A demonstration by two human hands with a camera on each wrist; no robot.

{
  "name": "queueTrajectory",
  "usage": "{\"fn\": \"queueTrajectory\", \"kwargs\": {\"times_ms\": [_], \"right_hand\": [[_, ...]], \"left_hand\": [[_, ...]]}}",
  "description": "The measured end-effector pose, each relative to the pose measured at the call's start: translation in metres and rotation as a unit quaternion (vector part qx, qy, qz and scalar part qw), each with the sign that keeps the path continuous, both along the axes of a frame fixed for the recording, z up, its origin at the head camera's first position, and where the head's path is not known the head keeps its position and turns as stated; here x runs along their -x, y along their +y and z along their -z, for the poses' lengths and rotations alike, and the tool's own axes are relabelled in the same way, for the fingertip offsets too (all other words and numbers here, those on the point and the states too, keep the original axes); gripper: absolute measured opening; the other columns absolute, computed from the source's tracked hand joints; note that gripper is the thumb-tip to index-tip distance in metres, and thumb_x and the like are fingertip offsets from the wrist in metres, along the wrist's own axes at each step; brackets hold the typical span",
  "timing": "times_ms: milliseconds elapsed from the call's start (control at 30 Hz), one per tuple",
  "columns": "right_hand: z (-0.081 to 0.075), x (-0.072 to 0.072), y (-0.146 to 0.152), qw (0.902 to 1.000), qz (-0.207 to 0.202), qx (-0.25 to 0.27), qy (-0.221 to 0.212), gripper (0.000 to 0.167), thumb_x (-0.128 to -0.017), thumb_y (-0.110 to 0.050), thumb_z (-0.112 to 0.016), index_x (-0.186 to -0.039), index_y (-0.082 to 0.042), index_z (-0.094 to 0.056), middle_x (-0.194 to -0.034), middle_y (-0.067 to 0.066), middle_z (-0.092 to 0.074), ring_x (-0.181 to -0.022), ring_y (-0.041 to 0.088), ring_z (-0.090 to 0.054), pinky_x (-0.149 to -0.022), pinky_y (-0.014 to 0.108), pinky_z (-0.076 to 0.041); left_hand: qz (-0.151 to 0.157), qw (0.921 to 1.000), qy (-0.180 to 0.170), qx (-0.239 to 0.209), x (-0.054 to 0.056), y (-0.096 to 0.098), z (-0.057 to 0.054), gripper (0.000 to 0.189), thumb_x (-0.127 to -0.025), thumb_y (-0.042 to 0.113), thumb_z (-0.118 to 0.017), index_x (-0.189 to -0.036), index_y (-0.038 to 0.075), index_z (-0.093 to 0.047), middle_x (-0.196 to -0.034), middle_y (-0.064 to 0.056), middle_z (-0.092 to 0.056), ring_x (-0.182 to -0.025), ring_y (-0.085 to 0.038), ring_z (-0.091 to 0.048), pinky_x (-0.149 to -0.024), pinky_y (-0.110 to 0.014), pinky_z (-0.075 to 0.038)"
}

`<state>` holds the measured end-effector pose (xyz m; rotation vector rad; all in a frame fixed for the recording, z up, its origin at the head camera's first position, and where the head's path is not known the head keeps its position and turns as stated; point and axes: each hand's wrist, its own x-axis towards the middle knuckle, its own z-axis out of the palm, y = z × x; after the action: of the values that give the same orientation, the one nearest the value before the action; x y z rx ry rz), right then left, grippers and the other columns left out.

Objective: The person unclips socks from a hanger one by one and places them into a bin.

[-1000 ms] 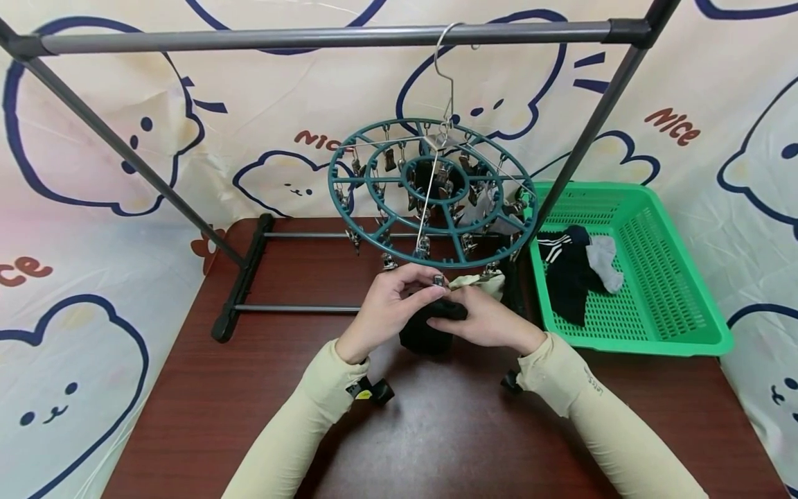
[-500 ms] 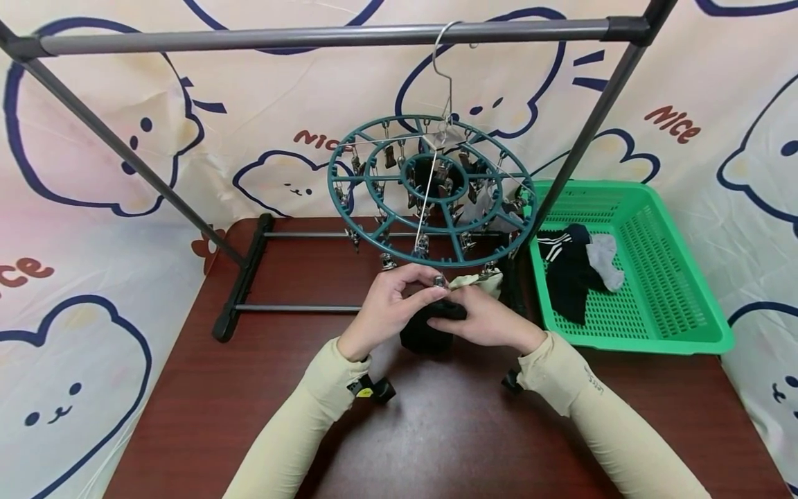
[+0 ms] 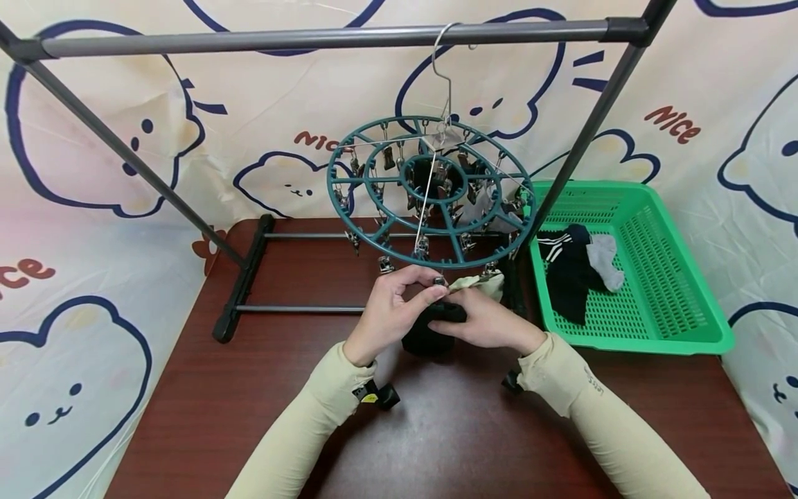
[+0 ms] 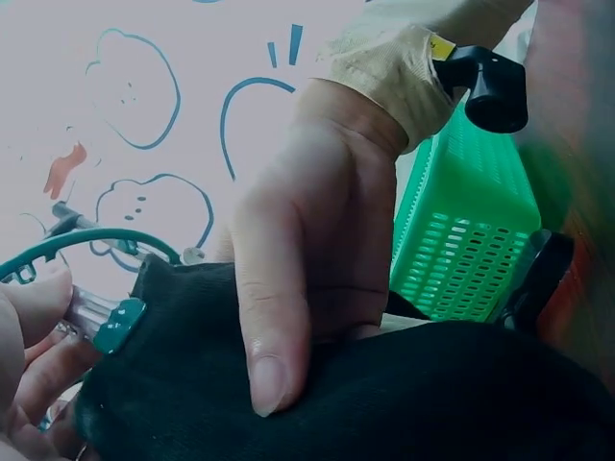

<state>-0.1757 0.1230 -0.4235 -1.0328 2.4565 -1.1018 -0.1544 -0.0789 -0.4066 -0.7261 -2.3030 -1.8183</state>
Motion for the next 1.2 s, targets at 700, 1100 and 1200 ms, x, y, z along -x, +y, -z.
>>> {"fn": "queueTrajectory", "kwargs": {"times_ms": [700,1100,1200], "right_hand": [[0.005,-0.001,0.005,0.996,-0.046,-0.074,-0.018,0.018,-0.099,-0.029,-0.072,-0.088,-0.014,-0.072,-0.074,-0.013,-0.054,-0.068,0.003,-0.047,-0.067,0.024,-0.043],[-0.011,-0.005,0.013,0.9964,-0.059,-0.049,-0.034,0.011,-0.099,-0.027,-0.072,-0.1,-0.017,-0.076,-0.076,-0.015,-0.058,-0.069,0.004,-0.049,-0.068,0.025,-0.044],[-0.016,-0.006,0.016,0.9968,-0.058,-0.041,-0.038,0.01,-0.1,-0.026,-0.071,-0.102,-0.017,-0.076,-0.078,-0.014,-0.06,-0.069,0.005,-0.051,-0.069,0.025,-0.045]], "left_hand": [[-0.015,0.9997,0.016,0.01,0.004,-0.003,0.004,0.016,-0.097,0.01,-0.072,-0.113,0.007,-0.075,-0.1,-0.006,-0.078,-0.102,-0.013,-0.07,-0.089,-0.029,-0.053],[-0.027,0.9992,0.02,0.023,0.002,-0.009,-0.002,0.016,-0.097,0.013,-0.074,-0.112,0.01,-0.076,-0.101,-0.004,-0.077,-0.099,-0.013,-0.071,-0.088,-0.034,-0.055],[-0.029,0.9991,0.021,0.022,0.003,-0.01,-0.003,0.016,-0.097,0.014,-0.074,-0.112,0.01,-0.075,-0.101,-0.004,-0.077,-0.098,-0.013,-0.071,-0.089,-0.038,-0.055]]}}
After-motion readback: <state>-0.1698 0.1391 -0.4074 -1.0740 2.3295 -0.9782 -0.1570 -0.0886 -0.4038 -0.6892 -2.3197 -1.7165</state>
